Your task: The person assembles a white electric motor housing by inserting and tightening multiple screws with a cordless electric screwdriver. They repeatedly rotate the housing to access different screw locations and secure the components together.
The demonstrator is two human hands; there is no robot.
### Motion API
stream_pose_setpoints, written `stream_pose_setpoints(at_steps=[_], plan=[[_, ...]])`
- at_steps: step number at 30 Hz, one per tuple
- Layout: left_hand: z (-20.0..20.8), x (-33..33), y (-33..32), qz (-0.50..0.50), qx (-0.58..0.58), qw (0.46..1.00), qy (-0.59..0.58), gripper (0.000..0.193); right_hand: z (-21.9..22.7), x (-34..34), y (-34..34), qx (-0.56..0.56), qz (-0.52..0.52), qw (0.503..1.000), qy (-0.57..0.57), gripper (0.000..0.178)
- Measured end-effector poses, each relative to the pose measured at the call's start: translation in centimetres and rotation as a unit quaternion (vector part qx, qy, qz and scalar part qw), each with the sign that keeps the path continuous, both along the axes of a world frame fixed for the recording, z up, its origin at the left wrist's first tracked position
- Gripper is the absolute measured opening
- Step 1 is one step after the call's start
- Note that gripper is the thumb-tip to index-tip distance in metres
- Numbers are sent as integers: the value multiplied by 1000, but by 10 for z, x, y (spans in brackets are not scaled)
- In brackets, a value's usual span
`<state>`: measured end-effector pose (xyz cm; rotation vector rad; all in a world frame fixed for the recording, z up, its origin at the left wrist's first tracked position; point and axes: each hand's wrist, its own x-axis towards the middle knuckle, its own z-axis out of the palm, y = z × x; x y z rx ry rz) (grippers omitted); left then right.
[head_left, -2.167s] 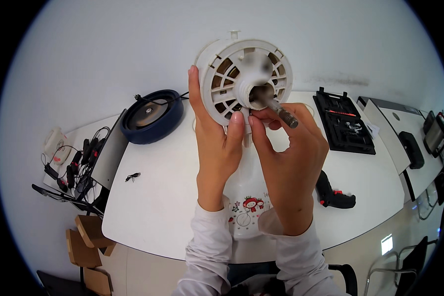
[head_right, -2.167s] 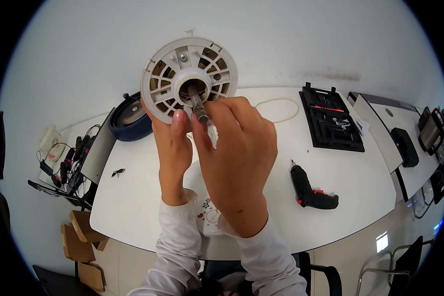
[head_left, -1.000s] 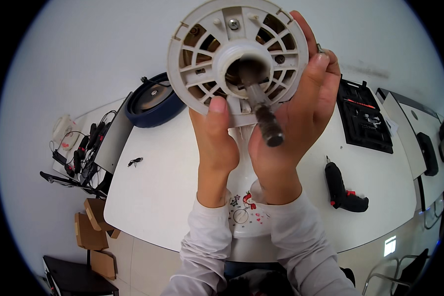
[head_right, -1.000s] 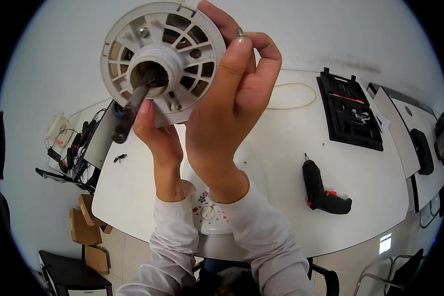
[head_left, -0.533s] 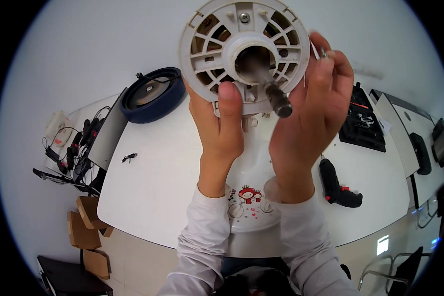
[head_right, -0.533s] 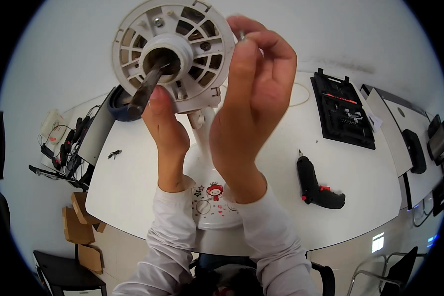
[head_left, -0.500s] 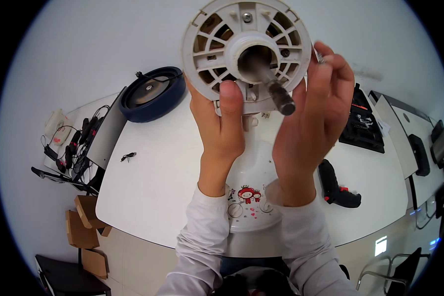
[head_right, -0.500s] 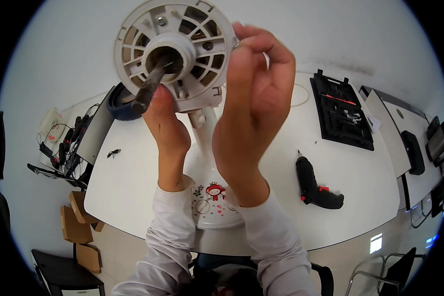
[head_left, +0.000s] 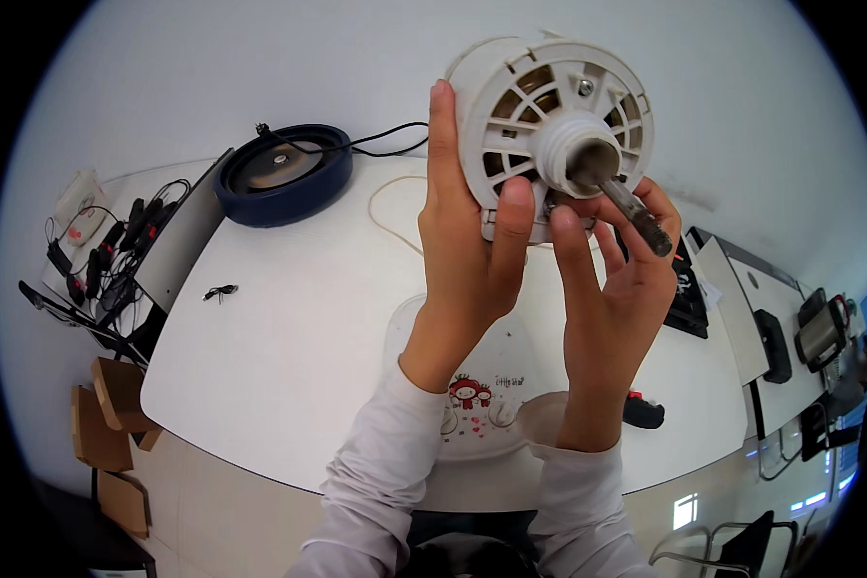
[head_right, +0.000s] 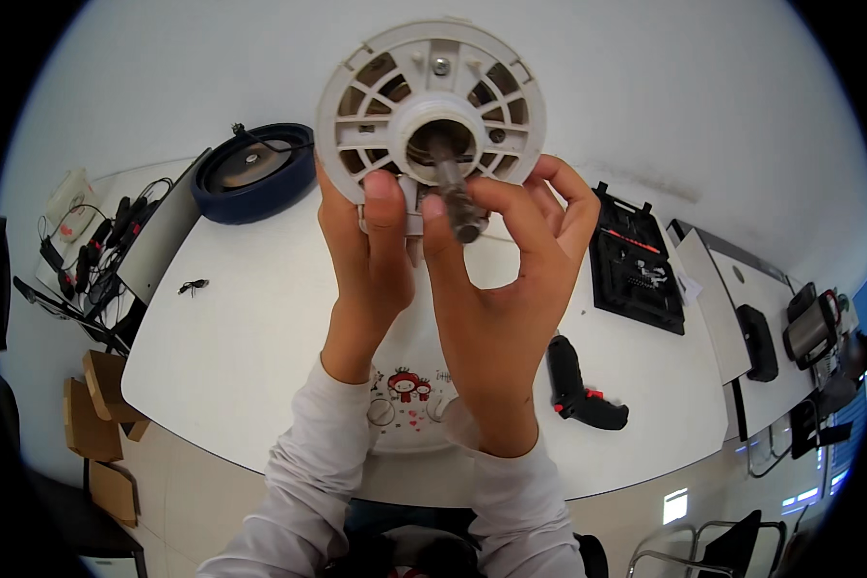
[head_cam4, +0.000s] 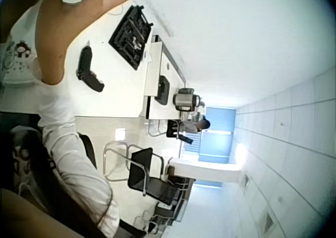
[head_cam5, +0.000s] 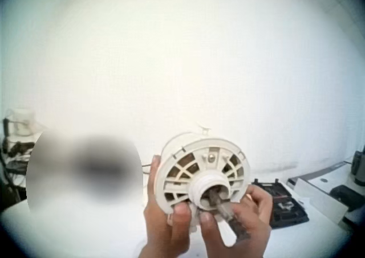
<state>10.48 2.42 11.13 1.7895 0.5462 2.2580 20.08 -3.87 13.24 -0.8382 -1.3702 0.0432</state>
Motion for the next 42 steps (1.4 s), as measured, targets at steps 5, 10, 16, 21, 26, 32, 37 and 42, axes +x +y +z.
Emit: stream_pose_setpoints(at_steps=[5,10,16,21,26,32,37,42], plan=[[1,3,6,15,23,1000,-2,78,1,-14,-3,12,-55,998,15,17],[1,2,4,9,30,999,-14,79,-3,-33,-4,25,-33,996,84,21],[1,3,3,7,14,1000,-21,78,-7,-49,2,27,70,973,219,24],[4,4,-1,8,7,999,-38,80,-16,-54,12,57,91,958,266,23],[1,7,5,22,17,999,-45,79,-16,-54,13,115,-78,983,122,22],[2,7,3,21,21,998,-50,78,-18,-50,12,92,-47,985,139,22],[1,6,3,24,14,999,-47,78,-13,-56,6,20,109,957,268,33],[4,7,2,30,8,998,-49,79,-12,-61,9,37,141,936,321,38]])
